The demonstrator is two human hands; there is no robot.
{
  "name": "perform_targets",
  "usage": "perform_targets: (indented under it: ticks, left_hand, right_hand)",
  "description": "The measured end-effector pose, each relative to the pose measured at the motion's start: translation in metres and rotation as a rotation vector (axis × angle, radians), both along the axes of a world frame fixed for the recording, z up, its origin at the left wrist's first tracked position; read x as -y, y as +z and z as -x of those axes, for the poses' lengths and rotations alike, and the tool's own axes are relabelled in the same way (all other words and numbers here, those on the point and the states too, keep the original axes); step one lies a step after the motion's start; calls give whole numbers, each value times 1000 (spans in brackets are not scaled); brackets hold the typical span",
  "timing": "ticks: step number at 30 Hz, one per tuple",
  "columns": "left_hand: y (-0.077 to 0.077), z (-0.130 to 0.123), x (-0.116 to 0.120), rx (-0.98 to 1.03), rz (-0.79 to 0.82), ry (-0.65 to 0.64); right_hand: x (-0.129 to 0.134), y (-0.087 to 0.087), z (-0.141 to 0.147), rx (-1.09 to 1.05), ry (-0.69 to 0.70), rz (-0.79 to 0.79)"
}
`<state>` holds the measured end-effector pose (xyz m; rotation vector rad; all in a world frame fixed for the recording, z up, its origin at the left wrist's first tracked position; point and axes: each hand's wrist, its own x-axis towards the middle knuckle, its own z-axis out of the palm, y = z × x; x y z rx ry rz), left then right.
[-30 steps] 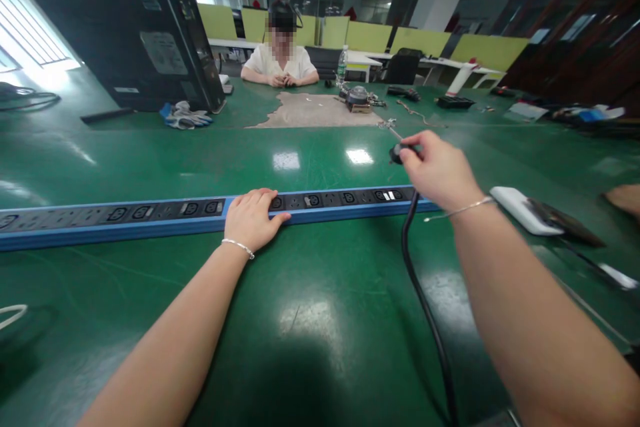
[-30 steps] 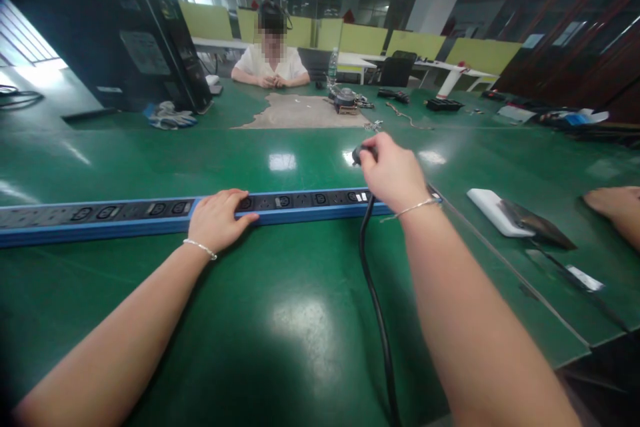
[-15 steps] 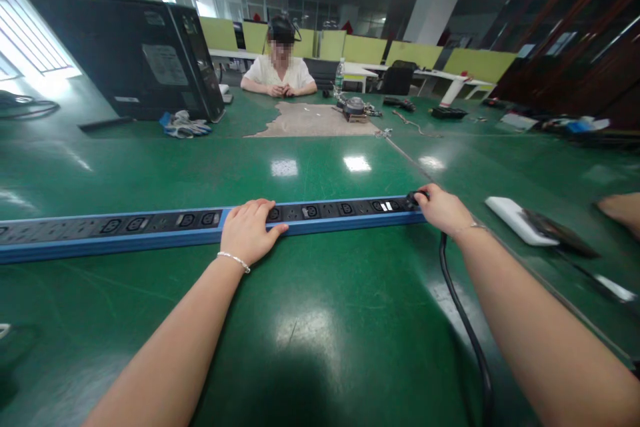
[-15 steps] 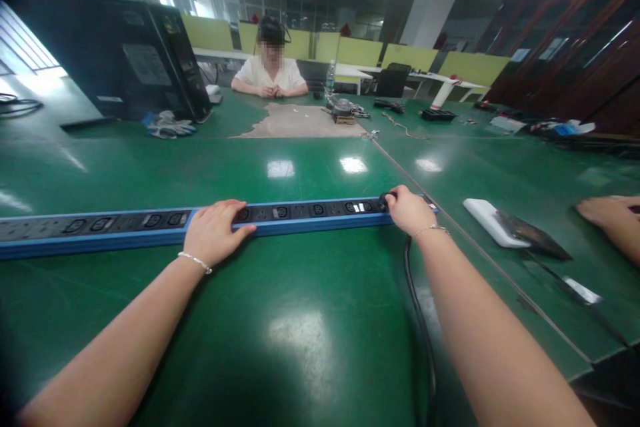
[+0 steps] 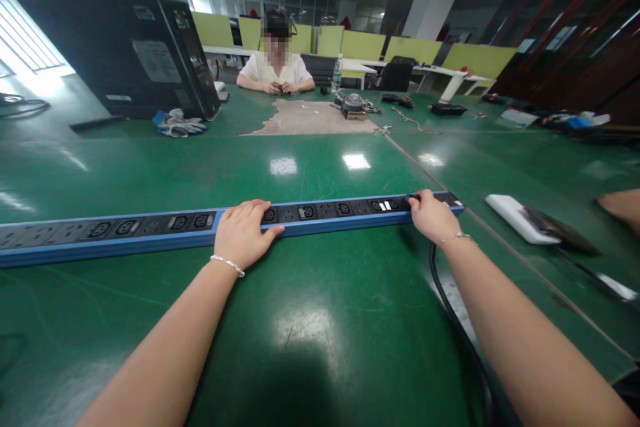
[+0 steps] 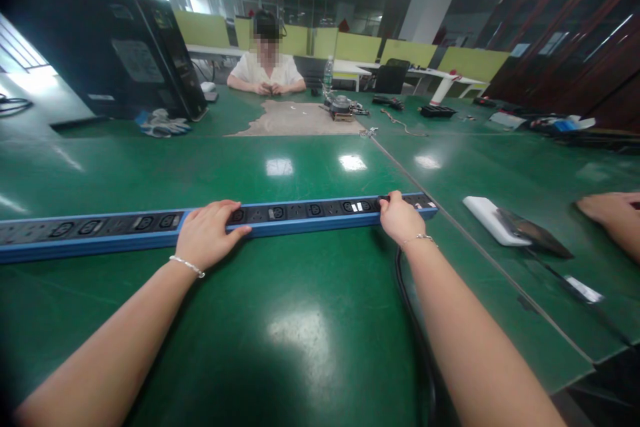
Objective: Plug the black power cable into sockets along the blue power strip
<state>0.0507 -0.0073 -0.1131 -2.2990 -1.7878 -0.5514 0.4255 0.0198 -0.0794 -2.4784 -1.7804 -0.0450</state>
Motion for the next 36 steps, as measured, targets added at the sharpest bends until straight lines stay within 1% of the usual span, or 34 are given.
perform_targets:
  ticks: [3,8,13,15,17,19,20,21,22,23,24,25,28,31,33,36]
  left_hand:
    - [-1,0,0,-8,4,-2]
    - [-2,-4,0,8,-23,13]
    - [-1,-5,1,34,-15,17]
    - [0,-6,1,36,-13,21]
    - [1,-6,1,34,-11,21]
    - [2,-6,1,29,-4,19]
    - [2,-6,1,27,2,20]
    - [3,-6,1,25,8,23]
    - [3,-7,1,23,15,28]
    - [4,-6,0,22,21,34]
    - [4,-6,0,22,25,39]
    - [4,-6,0,21,30,41]
    - [3,-6,0,24,35,38]
    - [2,-5,-1,34,30,38]
    - [2,-5,-1,37,28,39]
    - [3,-5,-1,43,31,34]
  right_hand:
    - [-1,-1,0,-4,4,-3]
    - [-1,4,-3,-33,7,16]
    - [5,-1,2,-23,8,-23]
    - [9,3,4,-17,1,-44]
    - [12,17,2,-18,-31,-129]
    - [13,40,-6,-14,-72,-296]
    - [13,52,-12,-5,-64,-372]
    - [12,64,-18,-2,-48,-403]
    - [10,72,-24,-6,-21,-371]
    - [8,76,-29,-11,7,-317]
    - [7,76,-33,-16,24,-264]
    - [6,72,-35,-22,42,-206]
    - [5,47,-40,-29,35,-99]
    - [5,24,-42,-32,-2,-53]
    - [5,17,-44,-43,-11,-46]
    - [4,15,-45,-60,-11,-52]
